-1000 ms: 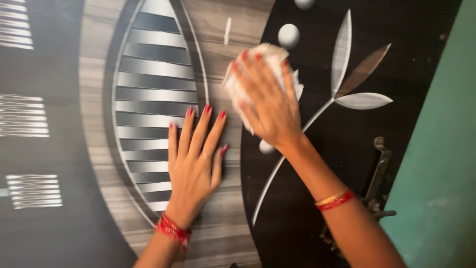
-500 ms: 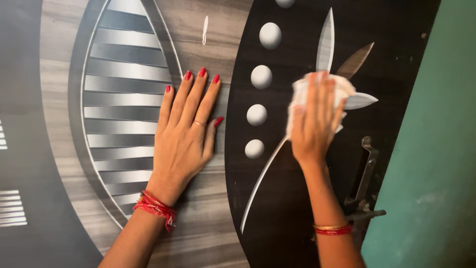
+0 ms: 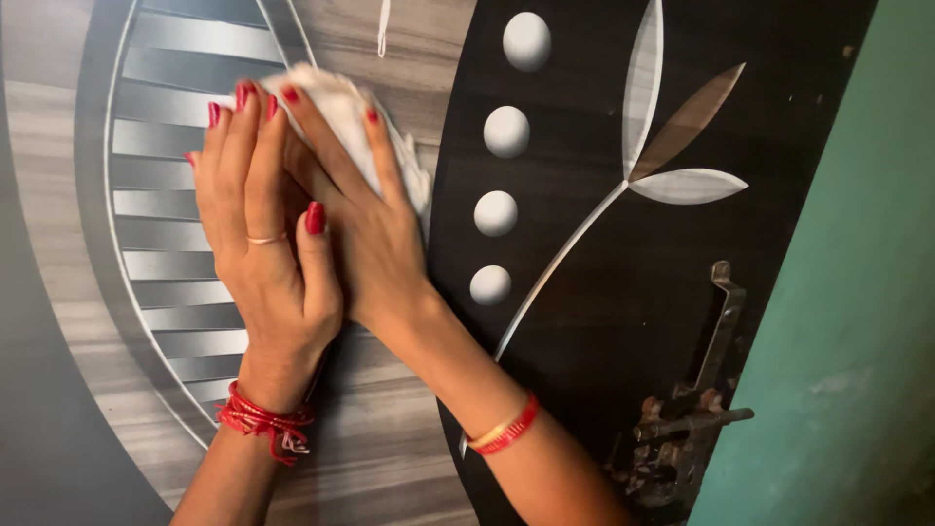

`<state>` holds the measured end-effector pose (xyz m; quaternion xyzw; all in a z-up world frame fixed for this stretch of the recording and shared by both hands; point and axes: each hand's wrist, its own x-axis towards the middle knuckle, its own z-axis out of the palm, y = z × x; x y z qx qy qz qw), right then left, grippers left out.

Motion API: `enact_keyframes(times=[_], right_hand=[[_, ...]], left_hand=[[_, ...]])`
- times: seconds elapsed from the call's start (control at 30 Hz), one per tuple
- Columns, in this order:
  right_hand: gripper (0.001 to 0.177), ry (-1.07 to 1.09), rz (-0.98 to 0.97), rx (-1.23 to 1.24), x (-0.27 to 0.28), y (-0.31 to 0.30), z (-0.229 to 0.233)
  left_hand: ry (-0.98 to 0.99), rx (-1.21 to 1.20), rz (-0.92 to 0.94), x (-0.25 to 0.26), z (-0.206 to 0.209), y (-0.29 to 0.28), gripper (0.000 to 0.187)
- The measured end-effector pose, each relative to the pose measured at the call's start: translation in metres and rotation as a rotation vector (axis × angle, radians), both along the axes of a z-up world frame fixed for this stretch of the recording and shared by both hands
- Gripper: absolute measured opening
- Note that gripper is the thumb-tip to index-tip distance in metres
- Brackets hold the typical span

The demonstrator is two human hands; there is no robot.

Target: The person wipes the surface of a dark-colored door with a white cloth, moving the cloth in circular and back-and-forth motions across the door's decorative elements and flat areas.

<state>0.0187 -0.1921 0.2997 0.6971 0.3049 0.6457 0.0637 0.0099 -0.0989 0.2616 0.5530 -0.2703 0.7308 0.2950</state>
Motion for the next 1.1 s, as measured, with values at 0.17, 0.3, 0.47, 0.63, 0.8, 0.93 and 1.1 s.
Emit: enact_keyframes(times=[0.17,0.3,0.47,0.63,0.8,0.93,1.1], right_hand=[[0.060,0.006,-0.065,0.199,0.014,-0.029,0.018],[0.056,-0.074,-0.129,0.573,0.028,-0.118,0.021],[0.056,-0.041,-0.109,0.971,0.031,-0.185,0.009],[0.059,-0.072,0.022,0.677,0.035,-0.110,0.011],[0.054,0.028,0.096,0.036,0.007,0.002,-0.001],[0.056,-0.044,0.111,-0.173,0.000,0.011,0.009],[0.061,-0.052,0.258,0.335,0.021,-0.052,0.030]], left_hand=[[0.083,0.048,0.117,-0.005,0.005,-0.002,0.058],[0.122,0.067,0.203,-0.010,0.008,-0.006,0.059],[0.143,0.050,0.174,-0.012,0.010,-0.012,0.062],[0.098,0.010,0.091,-0.008,0.007,-0.010,0.061],[0.026,-0.111,0.010,-0.002,-0.001,-0.003,0.059],[-0.017,-0.190,-0.038,-0.002,-0.002,0.001,0.052],[0.054,-0.136,0.026,-0.004,0.000,-0.001,0.056]])
